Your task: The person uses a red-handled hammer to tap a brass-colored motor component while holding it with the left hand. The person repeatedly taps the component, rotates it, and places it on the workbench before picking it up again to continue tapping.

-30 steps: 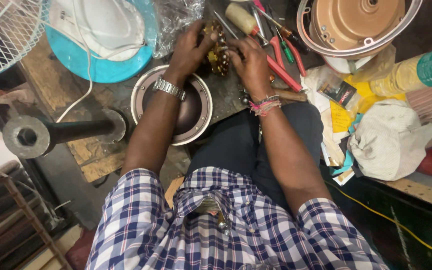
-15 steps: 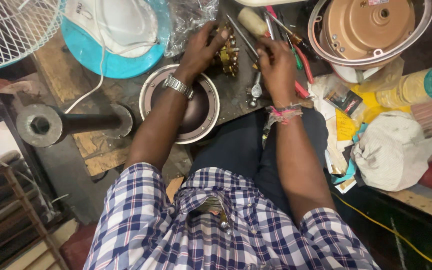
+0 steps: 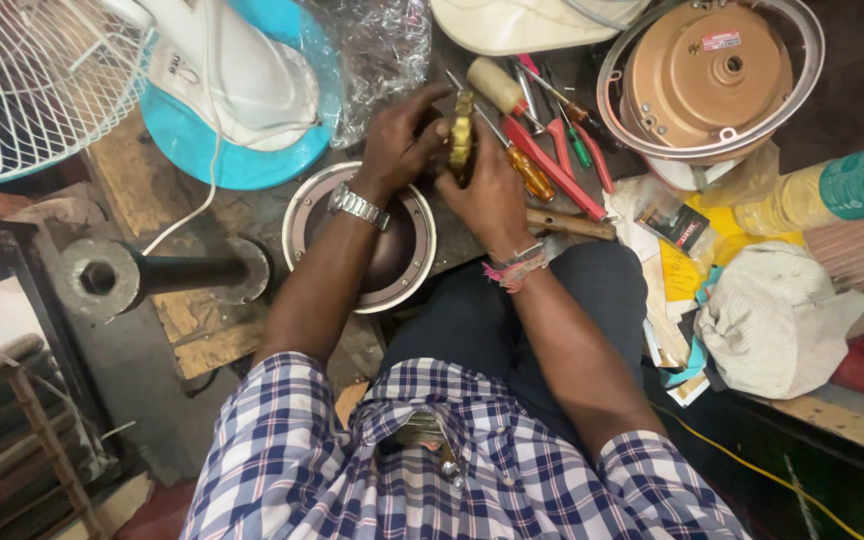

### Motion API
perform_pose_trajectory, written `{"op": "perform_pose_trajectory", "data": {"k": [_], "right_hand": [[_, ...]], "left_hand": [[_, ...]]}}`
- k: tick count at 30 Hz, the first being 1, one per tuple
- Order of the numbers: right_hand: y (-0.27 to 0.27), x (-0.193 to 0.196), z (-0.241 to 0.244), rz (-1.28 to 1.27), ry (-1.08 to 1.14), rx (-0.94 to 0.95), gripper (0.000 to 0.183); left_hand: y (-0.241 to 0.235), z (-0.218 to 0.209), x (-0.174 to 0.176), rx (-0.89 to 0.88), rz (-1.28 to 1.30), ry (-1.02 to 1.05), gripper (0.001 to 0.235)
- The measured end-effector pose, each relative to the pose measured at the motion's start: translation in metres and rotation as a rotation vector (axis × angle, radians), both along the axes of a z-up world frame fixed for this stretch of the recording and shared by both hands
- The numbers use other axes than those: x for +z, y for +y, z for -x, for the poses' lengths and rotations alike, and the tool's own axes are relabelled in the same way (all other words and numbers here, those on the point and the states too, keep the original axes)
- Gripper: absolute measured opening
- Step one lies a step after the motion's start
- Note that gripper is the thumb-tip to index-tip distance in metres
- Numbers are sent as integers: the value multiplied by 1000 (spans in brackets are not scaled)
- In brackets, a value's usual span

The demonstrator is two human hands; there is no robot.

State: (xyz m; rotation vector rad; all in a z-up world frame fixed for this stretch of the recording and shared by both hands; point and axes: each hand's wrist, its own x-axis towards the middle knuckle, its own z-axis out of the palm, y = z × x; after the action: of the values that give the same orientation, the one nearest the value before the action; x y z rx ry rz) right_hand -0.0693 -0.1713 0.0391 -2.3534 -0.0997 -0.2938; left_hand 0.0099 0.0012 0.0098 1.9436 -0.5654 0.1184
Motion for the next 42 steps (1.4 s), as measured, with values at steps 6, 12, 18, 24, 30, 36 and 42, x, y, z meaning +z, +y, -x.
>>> {"op": "perform_pose_trajectory", "data": {"k": [6, 12, 18, 24, 30, 36, 42], "right_hand": [[-37, -20, -13, -71, -61, -23, 63], [-51, -29, -15, -685, 179, -136, 37], [-51, -21, -12, -1282, 409, -163, 25], [-57, -42, -6, -1480, 539, -220, 22], [-52, -39, -12, -1458, 587, -201, 24], [-51, -38, -5, -1249, 665, -179, 23], [-49, -36, -11, -1167, 643, -162, 20]], "left_hand": [[3, -10, -15, 258, 417, -27, 58], [8, -27, -21, 208, 830, 219, 64], [8, -23, -5, 22, 758, 423, 60], [-1, -15, -5, -242, 636, 552, 55], [0, -19, -4, -160, 591, 607, 48], [-1, -24, -17, -160, 574, 501, 37], [2, -23, -18, -117, 620, 461, 19]]}}
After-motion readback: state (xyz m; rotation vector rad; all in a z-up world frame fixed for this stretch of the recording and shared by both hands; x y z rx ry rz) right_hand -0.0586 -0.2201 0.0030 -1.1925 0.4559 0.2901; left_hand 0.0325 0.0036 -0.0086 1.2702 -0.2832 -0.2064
